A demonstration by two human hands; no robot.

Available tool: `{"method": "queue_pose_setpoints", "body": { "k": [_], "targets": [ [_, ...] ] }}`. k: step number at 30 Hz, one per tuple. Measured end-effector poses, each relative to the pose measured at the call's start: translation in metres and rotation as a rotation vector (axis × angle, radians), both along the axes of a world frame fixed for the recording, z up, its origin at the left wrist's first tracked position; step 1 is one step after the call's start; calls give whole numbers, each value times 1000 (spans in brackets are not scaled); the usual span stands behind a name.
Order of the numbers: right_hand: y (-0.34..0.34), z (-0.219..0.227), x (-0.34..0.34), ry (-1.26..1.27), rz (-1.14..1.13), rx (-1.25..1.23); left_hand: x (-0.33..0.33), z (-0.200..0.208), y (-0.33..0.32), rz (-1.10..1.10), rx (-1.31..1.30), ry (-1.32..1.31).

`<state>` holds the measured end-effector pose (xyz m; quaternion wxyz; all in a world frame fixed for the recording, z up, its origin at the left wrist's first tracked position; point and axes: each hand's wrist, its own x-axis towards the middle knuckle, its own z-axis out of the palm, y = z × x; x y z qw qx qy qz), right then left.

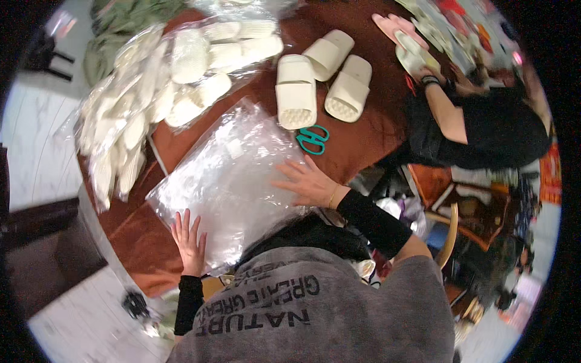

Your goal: Packaging pairs of white slippers into clear plastic bags while trimming excess material.

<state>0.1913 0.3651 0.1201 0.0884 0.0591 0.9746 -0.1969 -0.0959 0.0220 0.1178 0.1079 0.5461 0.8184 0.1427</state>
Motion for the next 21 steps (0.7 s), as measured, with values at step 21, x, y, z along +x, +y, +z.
{"method": "queue_pose_setpoints", "body": {
  "k": [21],
  "targets": [
    [-22,-7,-35,47,53,-8,18,-31,-87,280,-80,6]
  ]
}}
